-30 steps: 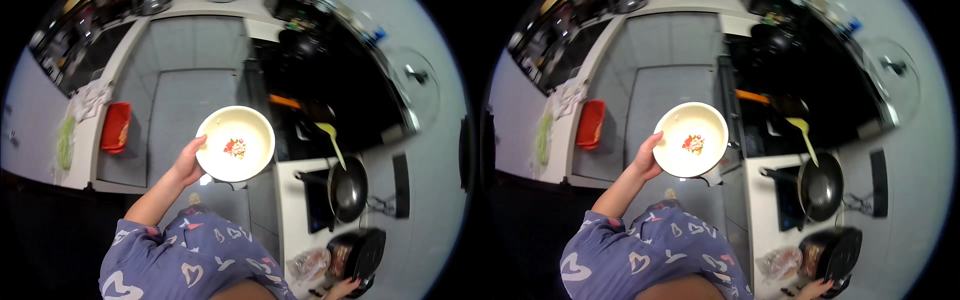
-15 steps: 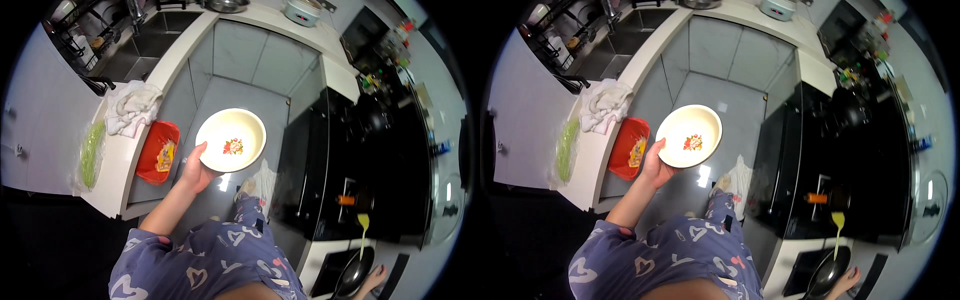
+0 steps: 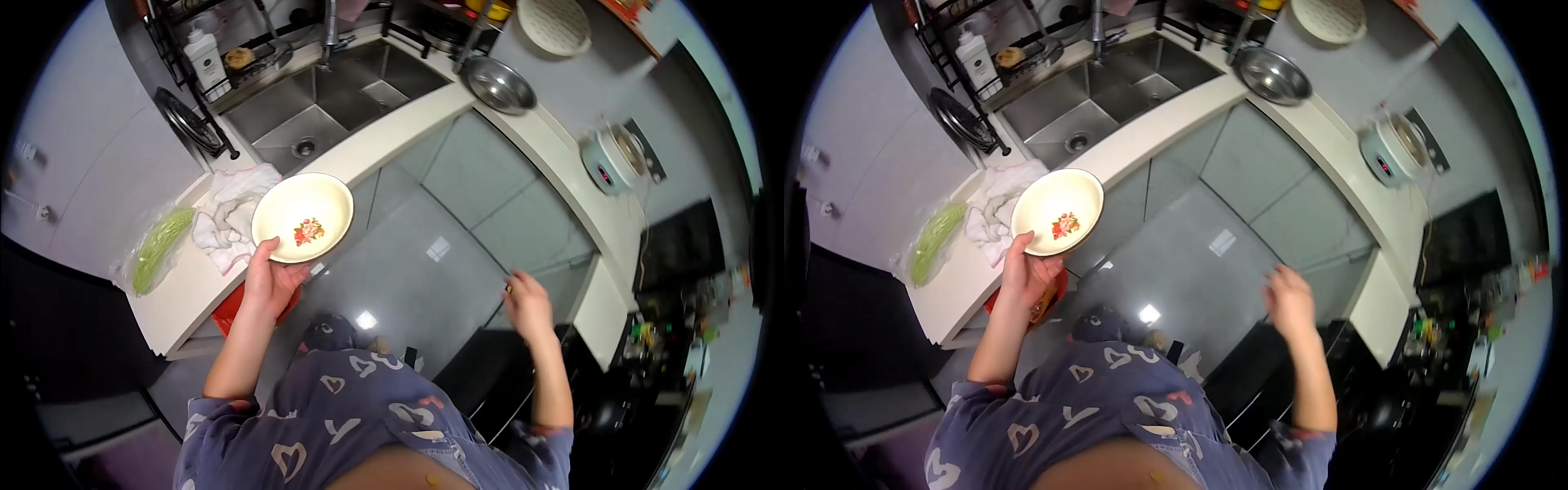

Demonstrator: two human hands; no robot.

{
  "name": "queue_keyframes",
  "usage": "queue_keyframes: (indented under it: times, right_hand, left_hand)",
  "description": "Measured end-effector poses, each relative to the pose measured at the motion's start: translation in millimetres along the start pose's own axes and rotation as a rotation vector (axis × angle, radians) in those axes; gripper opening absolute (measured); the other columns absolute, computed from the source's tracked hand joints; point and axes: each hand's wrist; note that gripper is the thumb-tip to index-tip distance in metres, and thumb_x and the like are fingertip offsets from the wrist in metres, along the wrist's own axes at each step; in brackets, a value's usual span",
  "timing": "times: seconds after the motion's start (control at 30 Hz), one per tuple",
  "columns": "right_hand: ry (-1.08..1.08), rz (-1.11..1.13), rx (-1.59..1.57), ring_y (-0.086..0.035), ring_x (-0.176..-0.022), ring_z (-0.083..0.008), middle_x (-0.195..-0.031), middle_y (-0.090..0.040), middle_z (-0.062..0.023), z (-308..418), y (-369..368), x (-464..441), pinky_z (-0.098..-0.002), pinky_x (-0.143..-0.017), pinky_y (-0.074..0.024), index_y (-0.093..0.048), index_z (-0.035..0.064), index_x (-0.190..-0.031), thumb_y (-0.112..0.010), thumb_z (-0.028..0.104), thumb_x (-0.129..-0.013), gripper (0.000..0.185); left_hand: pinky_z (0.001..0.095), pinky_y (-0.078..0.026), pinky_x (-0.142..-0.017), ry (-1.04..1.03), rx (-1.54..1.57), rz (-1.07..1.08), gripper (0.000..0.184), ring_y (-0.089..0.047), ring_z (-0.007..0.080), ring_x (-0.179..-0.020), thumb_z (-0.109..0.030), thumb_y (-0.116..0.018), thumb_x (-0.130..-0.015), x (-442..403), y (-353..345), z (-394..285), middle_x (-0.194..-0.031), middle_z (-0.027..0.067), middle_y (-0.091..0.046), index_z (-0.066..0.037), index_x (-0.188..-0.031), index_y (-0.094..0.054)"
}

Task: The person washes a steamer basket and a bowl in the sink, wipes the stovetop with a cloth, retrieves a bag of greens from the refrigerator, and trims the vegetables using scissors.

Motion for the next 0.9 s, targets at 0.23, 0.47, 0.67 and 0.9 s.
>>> queue_keyframes:
  times: [0.23,0.47,0.67,0.9]
  right_hand:
    - [0.762,0.061,-0.297,-0.057,-0.110,-0.0299,-0.120,-0.060,-0.0125,137,-97,-262,-0.0406,-0.092,-0.0459,-0.062,0.0066,-0.108,-0.069,0.019,-0.080,0.030]
    - [0.827,0.092,-0.195,-0.054,-0.115,-0.0339,-0.127,-0.054,-0.0192,145,-120,-456,-0.0404,-0.096,-0.0447,-0.052,-0.0014,-0.123,-0.068,0.021,-0.080,0.051]
    - [0.472,0.025,-0.664,-0.029,-0.138,-0.0416,-0.147,-0.029,-0.0317,130,-178,-643,-0.0401,-0.112,-0.0296,-0.023,-0.0104,-0.143,-0.067,0.035,-0.088,0.084]
    - [0.497,0.366,-1.172,-0.055,-0.115,-0.0223,-0.123,-0.060,-0.0136,168,-216,-751,-0.0322,-0.097,-0.0419,-0.038,-0.0029,-0.140,-0.051,0.033,-0.098,0.057]
  left_hand:
    - [0.0323,-0.056,-0.070,-0.181,0.116,-0.146,0.039,-0.067,0.0208,-0.090,-0.027,-0.048,-0.094,-86,20,-42,-0.113,0.0112,-0.064,-0.006,-0.127,-0.045]
    - [0.0302,-0.057,-0.070,-0.278,0.223,-0.255,0.039,-0.067,0.0208,-0.090,-0.024,-0.050,-0.092,-216,7,-83,-0.112,0.0123,-0.064,-0.004,-0.126,-0.047]
    - [0.0316,-0.058,-0.066,-0.194,0.178,-0.226,0.039,-0.067,0.0202,-0.086,-0.018,-0.052,-0.090,-331,-16,-98,-0.109,0.0101,-0.063,-0.009,-0.127,-0.043]
    - [0.0330,-0.059,-0.068,-0.269,0.073,-0.422,0.037,-0.067,0.0211,-0.088,-0.017,-0.051,-0.092,-408,-91,-94,-0.111,0.0121,-0.061,-0.010,-0.127,-0.040]
Point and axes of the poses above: each hand's wrist, its own x-axis away from the middle knuckle, its own y-axis out of the back of the hand, z = x × y
